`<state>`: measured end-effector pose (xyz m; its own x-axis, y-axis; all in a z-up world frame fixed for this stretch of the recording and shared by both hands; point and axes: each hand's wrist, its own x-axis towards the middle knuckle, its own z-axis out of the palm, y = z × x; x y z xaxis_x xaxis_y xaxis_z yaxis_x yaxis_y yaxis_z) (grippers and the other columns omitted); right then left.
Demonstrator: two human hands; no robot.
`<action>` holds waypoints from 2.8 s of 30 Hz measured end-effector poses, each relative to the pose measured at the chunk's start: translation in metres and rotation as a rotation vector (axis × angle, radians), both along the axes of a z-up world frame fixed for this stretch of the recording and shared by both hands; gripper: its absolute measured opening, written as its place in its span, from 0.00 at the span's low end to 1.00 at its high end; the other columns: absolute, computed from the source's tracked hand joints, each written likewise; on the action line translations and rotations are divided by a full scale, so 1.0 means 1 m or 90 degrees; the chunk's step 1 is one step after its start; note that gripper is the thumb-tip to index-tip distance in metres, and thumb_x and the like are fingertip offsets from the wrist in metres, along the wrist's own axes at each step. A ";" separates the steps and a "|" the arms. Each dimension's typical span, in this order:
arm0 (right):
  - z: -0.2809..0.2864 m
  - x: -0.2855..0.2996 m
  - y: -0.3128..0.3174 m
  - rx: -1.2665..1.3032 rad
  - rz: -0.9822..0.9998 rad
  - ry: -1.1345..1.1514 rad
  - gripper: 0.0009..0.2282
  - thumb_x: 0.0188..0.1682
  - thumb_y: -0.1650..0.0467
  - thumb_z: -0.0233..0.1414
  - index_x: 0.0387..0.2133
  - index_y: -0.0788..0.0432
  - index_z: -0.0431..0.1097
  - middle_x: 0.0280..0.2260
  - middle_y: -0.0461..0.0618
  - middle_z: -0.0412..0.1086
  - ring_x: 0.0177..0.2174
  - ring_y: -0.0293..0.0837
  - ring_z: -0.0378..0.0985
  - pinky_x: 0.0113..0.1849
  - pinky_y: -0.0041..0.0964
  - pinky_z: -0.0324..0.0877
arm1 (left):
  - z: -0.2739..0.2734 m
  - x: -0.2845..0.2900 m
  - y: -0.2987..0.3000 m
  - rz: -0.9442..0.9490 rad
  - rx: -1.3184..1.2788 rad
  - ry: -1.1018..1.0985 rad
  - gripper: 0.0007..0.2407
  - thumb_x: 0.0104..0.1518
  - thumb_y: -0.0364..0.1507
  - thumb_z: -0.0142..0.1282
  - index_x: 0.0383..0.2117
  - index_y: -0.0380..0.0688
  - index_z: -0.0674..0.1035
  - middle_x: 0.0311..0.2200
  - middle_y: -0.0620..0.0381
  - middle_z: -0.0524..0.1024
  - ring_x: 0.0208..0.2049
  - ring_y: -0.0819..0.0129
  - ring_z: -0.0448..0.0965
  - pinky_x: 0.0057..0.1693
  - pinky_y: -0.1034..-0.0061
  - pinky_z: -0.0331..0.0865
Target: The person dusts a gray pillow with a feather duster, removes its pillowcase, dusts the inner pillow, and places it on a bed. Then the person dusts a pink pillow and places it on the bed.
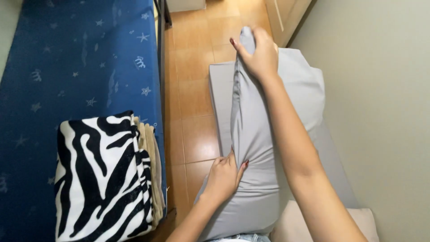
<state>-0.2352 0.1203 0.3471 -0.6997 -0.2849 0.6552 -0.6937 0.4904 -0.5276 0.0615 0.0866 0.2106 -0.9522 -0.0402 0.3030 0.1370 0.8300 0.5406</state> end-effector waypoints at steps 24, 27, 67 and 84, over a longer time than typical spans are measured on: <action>-0.052 0.116 0.097 -0.015 -0.146 0.146 0.05 0.51 0.72 0.59 0.32 0.63 0.71 0.33 0.53 0.70 0.37 0.54 0.71 0.41 0.46 0.62 | 0.030 -0.231 -0.046 -0.348 0.385 0.137 0.17 0.71 0.33 0.45 0.61 0.34 0.71 0.62 0.44 0.71 0.66 0.58 0.68 0.68 0.68 0.60; -0.048 0.130 0.114 -0.052 -0.153 0.150 0.04 0.49 0.75 0.60 0.35 0.64 0.73 0.38 0.53 0.73 0.41 0.53 0.74 0.44 0.45 0.64 | 0.024 -0.230 -0.009 -0.486 0.541 0.079 0.17 0.74 0.34 0.42 0.60 0.33 0.73 0.64 0.47 0.70 0.67 0.62 0.67 0.71 0.70 0.59; -0.042 0.287 0.171 0.087 -0.213 -0.007 0.12 0.42 0.77 0.61 0.39 0.63 0.74 0.36 0.53 0.66 0.40 0.54 0.69 0.42 0.47 0.68 | 0.107 -0.137 0.078 -0.235 -0.247 0.376 0.16 0.64 0.40 0.55 0.48 0.41 0.81 0.26 0.52 0.81 0.27 0.60 0.84 0.30 0.70 0.74; 0.012 0.311 0.146 -0.132 -0.299 -0.115 0.16 0.48 0.72 0.60 0.48 0.68 0.68 0.26 0.52 0.71 0.27 0.45 0.71 0.32 0.40 0.68 | 0.180 -0.116 0.056 -0.267 0.103 0.409 0.08 0.72 0.28 0.50 0.34 0.42 0.77 0.21 0.46 0.73 0.23 0.48 0.75 0.30 0.61 0.62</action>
